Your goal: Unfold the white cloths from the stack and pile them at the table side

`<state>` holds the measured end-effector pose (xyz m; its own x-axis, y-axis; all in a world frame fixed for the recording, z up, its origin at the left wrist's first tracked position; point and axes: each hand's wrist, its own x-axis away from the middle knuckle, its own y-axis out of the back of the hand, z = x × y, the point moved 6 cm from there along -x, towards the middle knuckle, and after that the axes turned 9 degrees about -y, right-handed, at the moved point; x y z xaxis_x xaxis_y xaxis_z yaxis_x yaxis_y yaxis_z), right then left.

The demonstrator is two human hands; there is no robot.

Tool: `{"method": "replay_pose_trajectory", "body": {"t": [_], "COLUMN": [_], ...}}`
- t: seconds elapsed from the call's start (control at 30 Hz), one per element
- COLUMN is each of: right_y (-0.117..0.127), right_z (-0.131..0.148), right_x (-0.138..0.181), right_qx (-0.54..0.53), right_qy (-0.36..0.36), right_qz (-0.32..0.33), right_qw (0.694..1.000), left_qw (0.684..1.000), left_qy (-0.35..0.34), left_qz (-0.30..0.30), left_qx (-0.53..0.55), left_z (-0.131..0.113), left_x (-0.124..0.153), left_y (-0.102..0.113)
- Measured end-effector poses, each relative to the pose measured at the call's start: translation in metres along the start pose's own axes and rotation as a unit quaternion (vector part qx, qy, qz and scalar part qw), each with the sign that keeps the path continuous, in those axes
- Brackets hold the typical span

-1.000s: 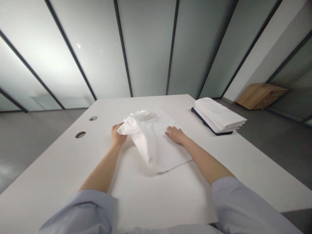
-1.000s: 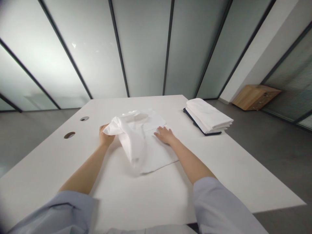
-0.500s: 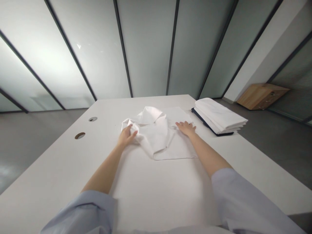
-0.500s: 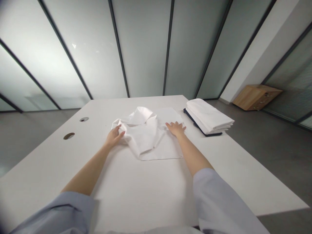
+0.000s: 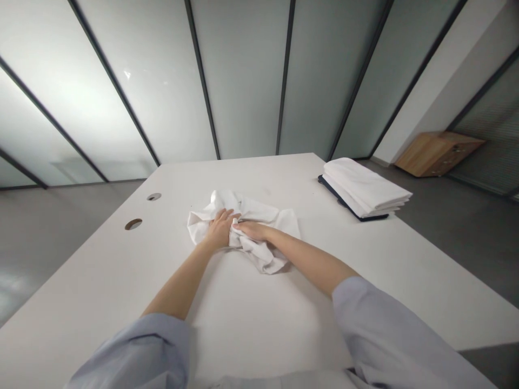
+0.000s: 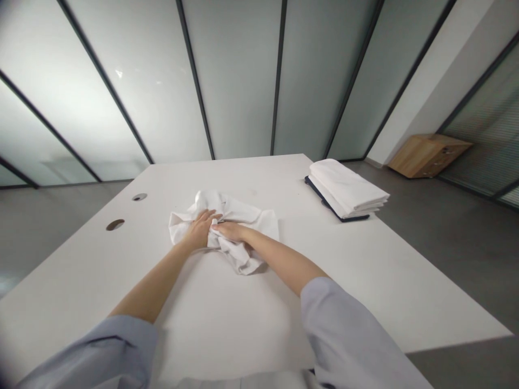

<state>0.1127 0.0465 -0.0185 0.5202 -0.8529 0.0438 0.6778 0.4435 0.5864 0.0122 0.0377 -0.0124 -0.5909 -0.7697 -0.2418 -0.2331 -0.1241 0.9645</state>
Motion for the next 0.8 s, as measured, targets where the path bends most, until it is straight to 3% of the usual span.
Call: {"method": "replay_pose_trajectory", "body": {"t": [0.1,0.17,0.27,0.37,0.47,0.6,0.7,0.8], "right_y": [0.006,0.022,0.061,0.107,0.146,0.173,0.182,0.190], "right_z": [-0.001,-0.004,-0.018,-0.051,-0.095,-0.136,-0.139,-0.122], "right_x": [0.014,0.026,0.046,0.069,0.095,0.127,0.144,0.157], "right_qx": [-0.003,-0.009,-0.005,0.005,-0.002,0.015,0.019,0.051], "right_qy": [0.014,0.046,0.079,0.037,-0.049,-0.117,-0.116,-0.082], "right_qz": [0.017,-0.004,-0.106,-0.237,-0.330,-0.376,-0.397,-0.417], "right_qw": [1.000,0.999,0.991,0.971,0.943,0.919,0.910,0.904], "left_qw": [0.998,0.999,0.992,0.972,0.938,0.864,0.823,0.792], "left_qy": [-0.026,0.007,0.117,0.225,0.338,0.496,0.560,0.593], "left_qz": [0.031,0.039,0.044,0.037,0.022,-0.024,-0.071,-0.136], "left_qx": [0.040,0.030,-0.017,-0.056,-0.077,-0.084,-0.070,-0.057], "left_z": [0.003,0.010,0.033,0.071,0.117,0.163,0.175,0.176], "left_x": [-0.002,-0.003,0.003,0.024,0.060,0.117,0.144,0.156], "left_y": [-0.001,0.001,0.009,0.023,0.044,0.072,0.083,0.086]}}
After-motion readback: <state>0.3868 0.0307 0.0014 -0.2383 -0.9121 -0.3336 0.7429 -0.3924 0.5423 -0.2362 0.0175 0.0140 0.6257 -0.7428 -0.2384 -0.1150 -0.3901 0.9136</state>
